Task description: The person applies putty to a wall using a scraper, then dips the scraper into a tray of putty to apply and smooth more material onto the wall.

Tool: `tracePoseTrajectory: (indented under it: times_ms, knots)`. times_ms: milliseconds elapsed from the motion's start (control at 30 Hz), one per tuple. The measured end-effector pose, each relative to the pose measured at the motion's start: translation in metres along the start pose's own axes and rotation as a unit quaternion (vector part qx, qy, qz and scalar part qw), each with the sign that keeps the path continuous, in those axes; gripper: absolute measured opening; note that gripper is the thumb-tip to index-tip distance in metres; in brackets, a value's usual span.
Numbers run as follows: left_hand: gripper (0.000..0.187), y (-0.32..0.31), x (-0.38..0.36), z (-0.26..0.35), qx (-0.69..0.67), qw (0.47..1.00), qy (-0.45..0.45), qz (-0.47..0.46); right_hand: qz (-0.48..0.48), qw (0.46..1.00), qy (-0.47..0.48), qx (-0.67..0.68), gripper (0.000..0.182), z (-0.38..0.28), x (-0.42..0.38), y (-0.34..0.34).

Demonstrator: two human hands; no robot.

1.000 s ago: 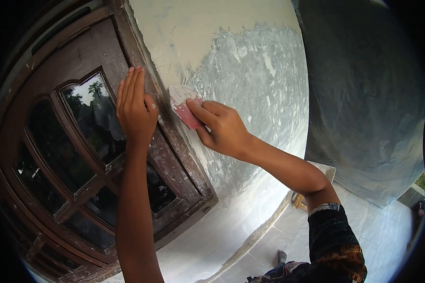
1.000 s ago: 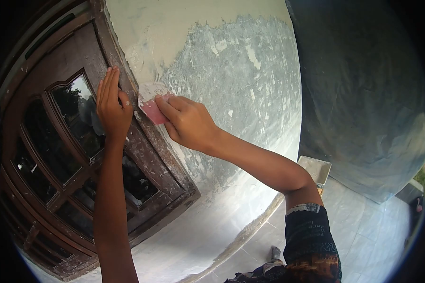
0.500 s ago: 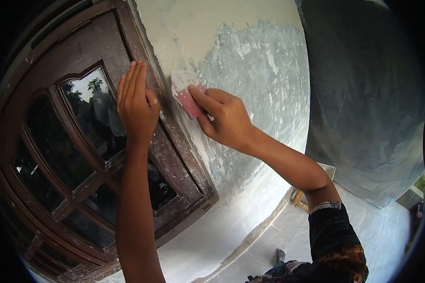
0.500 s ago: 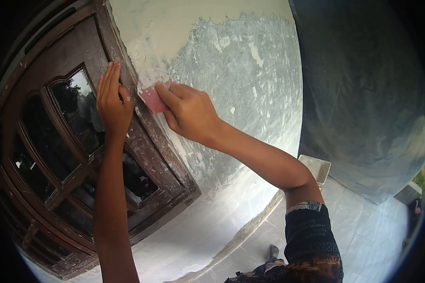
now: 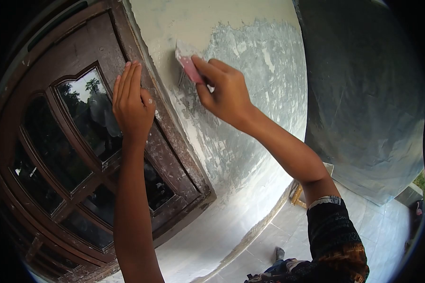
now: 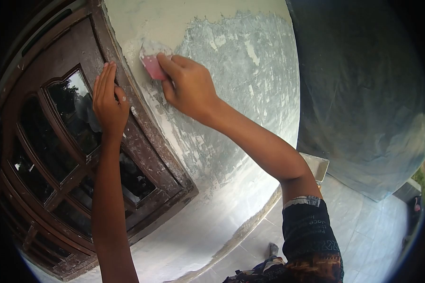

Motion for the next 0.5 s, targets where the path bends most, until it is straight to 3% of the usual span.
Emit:
tracePoseTrajectory:
  times_ms: [100,233,300,367,400,467,500]
  knots:
    - [0.048,-0.001,-0.003,-0.002,0.003,1.000,-0.007,0.003,0.072,0.994,-0.015,-0.080,0.014,0.060,0.051,-0.011]
    - [0.048,-0.001,-0.002,-0.001,0.010,1.000,-0.003,0.001,-0.038,0.984,0.016,-0.175,0.030,0.075,0.015,-0.025]
    - [0.048,0.001,-0.001,0.001,0.008,1.000,-0.004,-0.001,-0.081,0.990,0.006,-0.113,0.044,0.037,-0.038,-0.013]
    - [0.048,0.001,0.000,0.000,0.009,1.000,-0.002,-0.002,-0.101,0.995,0.026,-0.005,0.046,-0.003,-0.064,0.007]
    - [0.048,0.000,0.000,-0.001,0.011,1.000,-0.003,-0.002,-0.101,0.995,0.025,-0.005,0.046,-0.004,-0.055,0.009]
    - [0.049,-0.001,-0.002,-0.001,0.010,1.000,-0.005,-0.005,-0.072,0.995,-0.066,0.021,0.043,0.010,-0.022,0.012]
    - [0.049,-0.001,-0.002,-0.002,0.011,1.000,-0.006,-0.005,-0.015,0.997,-0.079,0.011,0.038,0.023,0.000,0.011]
Point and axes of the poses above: each hand's wrist, its own x-axis towards the middle knuckle, its own y-axis out of the back of the hand, z = x × y, the point moved 3 cm from there along x, towards the middle knuckle, and after that the axes turned 14 degrees about z, right-handed, at the moved point
